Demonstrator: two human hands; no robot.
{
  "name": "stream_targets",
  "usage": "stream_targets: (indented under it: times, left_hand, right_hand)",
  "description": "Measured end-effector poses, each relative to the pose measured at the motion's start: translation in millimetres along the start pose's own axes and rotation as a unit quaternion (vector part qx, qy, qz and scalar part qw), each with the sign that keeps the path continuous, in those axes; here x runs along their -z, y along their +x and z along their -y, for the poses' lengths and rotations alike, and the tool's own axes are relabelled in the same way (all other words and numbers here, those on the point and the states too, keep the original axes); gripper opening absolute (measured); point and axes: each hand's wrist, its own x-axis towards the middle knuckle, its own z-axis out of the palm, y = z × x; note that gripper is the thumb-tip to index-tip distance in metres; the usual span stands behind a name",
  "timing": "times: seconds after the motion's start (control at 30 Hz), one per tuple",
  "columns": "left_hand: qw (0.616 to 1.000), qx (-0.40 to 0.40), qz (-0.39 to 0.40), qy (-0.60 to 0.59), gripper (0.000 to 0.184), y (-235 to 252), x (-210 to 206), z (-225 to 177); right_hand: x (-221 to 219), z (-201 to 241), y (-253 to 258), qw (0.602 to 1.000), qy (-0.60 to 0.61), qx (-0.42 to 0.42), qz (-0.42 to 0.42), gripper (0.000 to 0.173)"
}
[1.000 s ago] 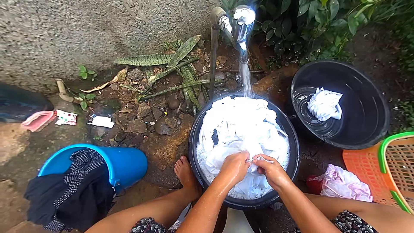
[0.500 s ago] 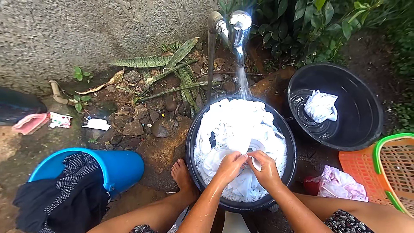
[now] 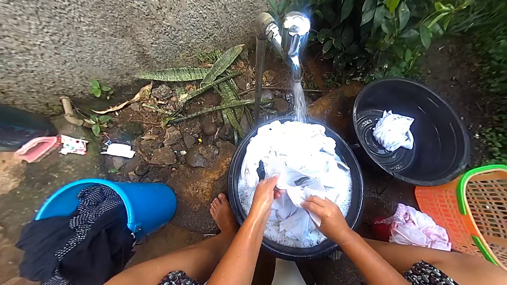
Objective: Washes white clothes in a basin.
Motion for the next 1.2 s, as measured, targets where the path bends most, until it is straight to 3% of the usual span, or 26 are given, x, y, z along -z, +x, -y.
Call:
stream_targets:
  times: [0.1, 0.23, 0.33, 0.4, 0.47, 0.57, 0.63, 0.7, 0.77, 0.83, 0.87, 0.93, 0.97, 1.0, 1.03, 1.07, 1.2]
  left_hand:
    - [0.999, -0.002, -0.037, -0.023, 0.030, 8.7, 13.9, -6.5]
    - [0.994, 0.057, -0.018, -0.092, 0.034, 10.0, 9.9, 0.3]
    - [0.969, 0.130, -0.041, -0.208, 0.051, 9.1, 5.8, 13.7]
    - [0.966, 0.171, -0.047, -0.186, 0.073, 8.1, 12.1, 24.7]
    - [0.974, 0.175, -0.042, -0.138, 0.081, 8.0, 19.7, 31.1]
    - [0.987, 0.143, -0.019, -0.076, 0.060, 11.0, 24.4, 38.3]
    - [0.992, 0.111, -0.044, -0.045, 0.057, 12.7, 20.8, 41.4]
    - [0.992, 0.079, -0.080, -0.061, 0.061, 14.4, 17.2, 42.7]
    - [0.982, 0.067, -0.105, -0.139, 0.063, 16.6, 13.2, 40.6]
    - [0.968, 0.081, -0.098, -0.218, 0.049, 17.4, 11.9, 37.2]
    - [0.964, 0.098, -0.079, -0.235, 0.042, 16.7, 13.6, 34.8]
    - [0.962, 0.127, -0.052, -0.234, 0.048, 15.6, 17.4, 28.8]
    - [0.963, 0.140, -0.051, -0.226, 0.050, 14.8, 18.9, 25.8]
    - [0.963, 0.154, -0.043, -0.215, 0.051, 13.8, 20.6, 23.4]
    - [0.964, 0.169, -0.023, -0.203, 0.053, 12.4, 21.8, 22.1]
    - [0.965, 0.182, -0.001, -0.189, 0.057, 10.8, 21.2, 21.5]
    - [0.963, 0.167, 0.029, -0.210, 0.060, 12.3, 20.3, 17.9]
  right_hand:
    - [25.4, -25.3, 3.1, 0.990, 0.089, -0.098, 0.045, 0.016]
    - [48.0, -44.3, 10.7, 0.980, 0.111, -0.140, 0.082, 0.014]
    - [53.6, -43.3, 11.6, 0.941, 0.080, -0.183, 0.274, 0.019]
    - [54.0, -39.3, 14.0, 0.878, 0.087, -0.245, 0.401, 0.035]
    - [53.6, -39.0, 18.4, 0.845, 0.099, -0.280, 0.445, 0.050]
    - [52.0, -35.1, 24.1, 0.834, 0.064, -0.328, 0.439, 0.069]
    - [48.3, -28.3, 30.4, 0.828, 0.013, -0.372, 0.419, 0.075]
    - [40.3, -17.5, 33.3, 0.863, -0.029, -0.400, 0.307, 0.068]
    - [20.4, -17.1, 27.8, 0.920, -0.048, -0.372, 0.114, 0.042]
    - [6.0, -27.1, 28.6, 0.915, -0.014, -0.399, 0.057, 0.059]
    - [1.3, -34.2, 29.5, 0.896, 0.038, -0.438, 0.064, 0.065]
    - [-9.8, -47.5, 29.6, 0.813, 0.220, -0.538, 0.003, 0.042]
    - [-11.5, -48.3, 32.4, 0.736, 0.333, -0.587, -0.057, 0.030]
    - [-9.0, -46.2, 36.1, 0.649, 0.427, -0.620, -0.112, 0.026]
    - [-5.2, -42.8, 39.6, 0.588, 0.482, -0.632, -0.150, 0.024]
    - [-1.6, -40.8, 39.9, 0.562, 0.518, -0.626, -0.154, 0.024]
    - [16.3, -41.6, 27.4, 0.528, 0.659, -0.531, -0.075, 0.038]
